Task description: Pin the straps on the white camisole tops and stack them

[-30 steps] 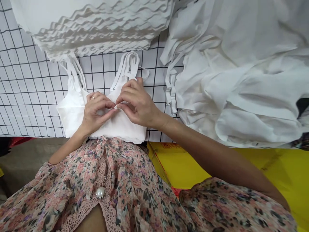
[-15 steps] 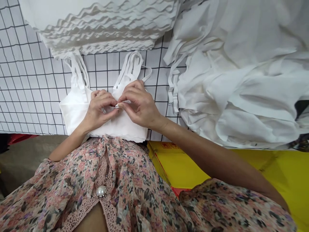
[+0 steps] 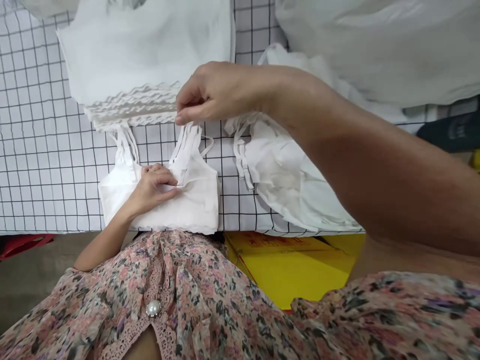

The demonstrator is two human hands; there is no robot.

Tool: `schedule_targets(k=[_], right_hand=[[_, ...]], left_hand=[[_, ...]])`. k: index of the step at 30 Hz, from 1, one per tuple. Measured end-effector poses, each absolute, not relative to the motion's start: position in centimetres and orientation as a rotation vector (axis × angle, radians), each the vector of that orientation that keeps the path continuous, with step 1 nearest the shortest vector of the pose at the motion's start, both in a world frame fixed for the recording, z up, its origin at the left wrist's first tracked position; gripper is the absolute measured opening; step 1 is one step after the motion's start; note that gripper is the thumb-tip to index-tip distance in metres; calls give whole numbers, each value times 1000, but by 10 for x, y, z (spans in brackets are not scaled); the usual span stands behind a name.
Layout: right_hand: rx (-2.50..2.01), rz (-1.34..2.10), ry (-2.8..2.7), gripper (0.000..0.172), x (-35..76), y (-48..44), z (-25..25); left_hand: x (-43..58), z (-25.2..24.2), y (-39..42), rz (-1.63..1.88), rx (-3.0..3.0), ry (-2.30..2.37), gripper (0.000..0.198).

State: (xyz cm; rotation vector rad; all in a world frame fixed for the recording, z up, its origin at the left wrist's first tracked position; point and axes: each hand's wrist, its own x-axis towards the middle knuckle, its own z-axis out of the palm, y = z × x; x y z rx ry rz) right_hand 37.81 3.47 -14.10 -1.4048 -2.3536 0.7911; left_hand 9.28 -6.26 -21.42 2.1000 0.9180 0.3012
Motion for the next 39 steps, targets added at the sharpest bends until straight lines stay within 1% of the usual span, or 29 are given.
schedule_targets(k=[3,5,7,10,11,14,16,17,19,21,24,27,34,36,39], right_hand=[[-1228,1014,-2555,51,380,54,-145],[-1228,995,-2574,48,380,63,-151],[-1256,962,-2584,49,380,68,-157],[-1335,884,-2528,53,381,59,-159],[-1383,835,-2472,52,379,47,-157],[-1518,575,-2219,50,357,-17,-152],[-1531,417,-2108,56,324,-77,-157],[-1531,430,-2123,61,305,-106,-164],[-1557,425,-2175,69,269,-156,-186],[-1632,475,-2230,80,247,-188,-213],[-1847,421,-2175,92,247,-205,-245],[-1996,285,-2123,95,270,-212,-258],[-2188,127,-2072,92,309,-250,-261],[-2173,81,-2059,95,303,-249,-256],[-2030,33,-2133,98,274,-229,-243]], left_hand=[[93,-221,-63,341,2147,943,18],[96,-226,-61,353,2190,959,22],[100,-229,-59,342,2211,970,23],[102,-227,-58,352,2225,999,17],[100,-225,-61,401,2254,1016,19],[81,-218,-80,721,2426,1043,41],[64,-215,-99,849,2534,984,46],[56,-216,-108,838,2574,934,51],[45,-224,-125,708,2628,854,63],[42,-236,-134,575,2658,873,75],[42,-255,-138,458,2653,1035,95],[35,-265,-137,438,2628,1172,106],[-15,-268,-133,474,2509,1412,113],[-16,-262,-131,484,2503,1435,108],[9,-253,-130,512,2548,1347,94]])
